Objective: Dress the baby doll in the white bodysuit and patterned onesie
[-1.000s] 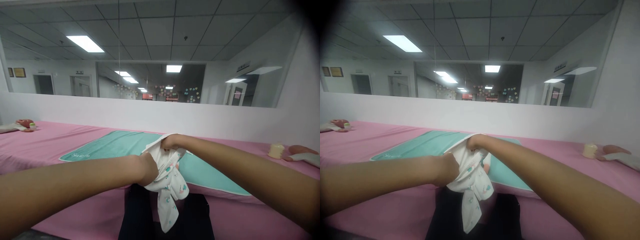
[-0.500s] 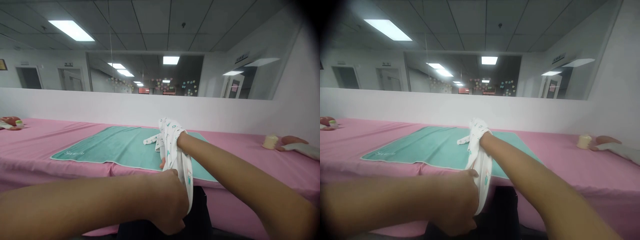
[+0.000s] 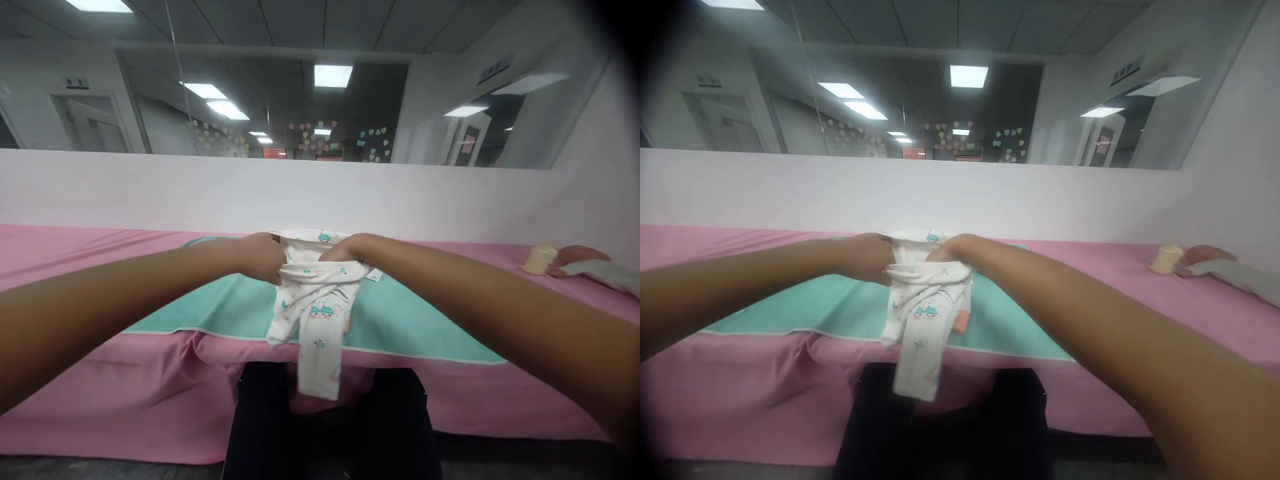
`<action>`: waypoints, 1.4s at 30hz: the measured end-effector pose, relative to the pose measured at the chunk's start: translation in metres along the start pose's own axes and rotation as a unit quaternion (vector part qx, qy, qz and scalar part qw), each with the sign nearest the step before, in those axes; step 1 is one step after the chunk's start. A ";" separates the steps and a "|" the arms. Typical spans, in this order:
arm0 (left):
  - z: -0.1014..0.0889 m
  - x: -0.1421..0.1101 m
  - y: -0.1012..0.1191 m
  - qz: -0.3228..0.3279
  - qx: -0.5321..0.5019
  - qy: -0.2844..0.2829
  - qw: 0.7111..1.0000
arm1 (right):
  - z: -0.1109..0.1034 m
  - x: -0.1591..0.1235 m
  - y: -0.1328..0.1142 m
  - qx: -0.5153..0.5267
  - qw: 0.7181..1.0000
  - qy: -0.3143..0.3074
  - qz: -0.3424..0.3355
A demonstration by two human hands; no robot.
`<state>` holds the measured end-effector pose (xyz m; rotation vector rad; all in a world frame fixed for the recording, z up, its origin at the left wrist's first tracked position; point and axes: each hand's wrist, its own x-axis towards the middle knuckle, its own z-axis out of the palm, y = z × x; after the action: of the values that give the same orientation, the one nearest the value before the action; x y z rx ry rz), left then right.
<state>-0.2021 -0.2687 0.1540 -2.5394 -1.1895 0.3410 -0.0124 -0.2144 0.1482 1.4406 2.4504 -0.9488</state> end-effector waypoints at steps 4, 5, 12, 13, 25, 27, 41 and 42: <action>0.009 0.012 -0.028 -0.023 -0.142 -0.053 0.988 | -0.018 -0.003 0.000 0.028 0.996 -0.077 -0.037; 0.011 0.015 -0.036 -0.037 -0.199 -0.078 0.976 | -0.020 -0.003 0.001 0.027 0.995 -0.073 -0.058; 0.041 0.027 -0.090 -0.073 -0.612 -0.050 0.785 | -0.026 0.005 0.033 0.016 0.992 -0.007 -0.124; 0.049 0.029 -0.094 -0.074 -0.650 -0.031 0.756 | -0.027 0.007 0.040 0.028 0.991 -0.006 -0.128; 0.064 0.096 -0.039 0.032 -0.728 0.029 0.684 | -0.005 0.080 0.056 0.288 0.925 0.115 -0.220; 0.064 0.102 -0.032 0.018 -0.715 0.064 0.695 | -0.004 0.088 0.059 0.357 0.900 0.106 -0.225; 0.080 0.119 -0.022 -0.024 -0.823 0.125 0.554 | 0.003 0.072 0.094 0.363 0.893 -0.122 -0.239; 0.081 0.119 -0.023 -0.010 -0.819 0.084 0.567 | -0.001 0.076 0.099 0.392 0.881 -0.085 -0.249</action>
<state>-0.1710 -0.1478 0.0785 -3.5441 -1.8284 -1.9360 0.0299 -0.1244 0.0728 0.7595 2.4364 -2.2609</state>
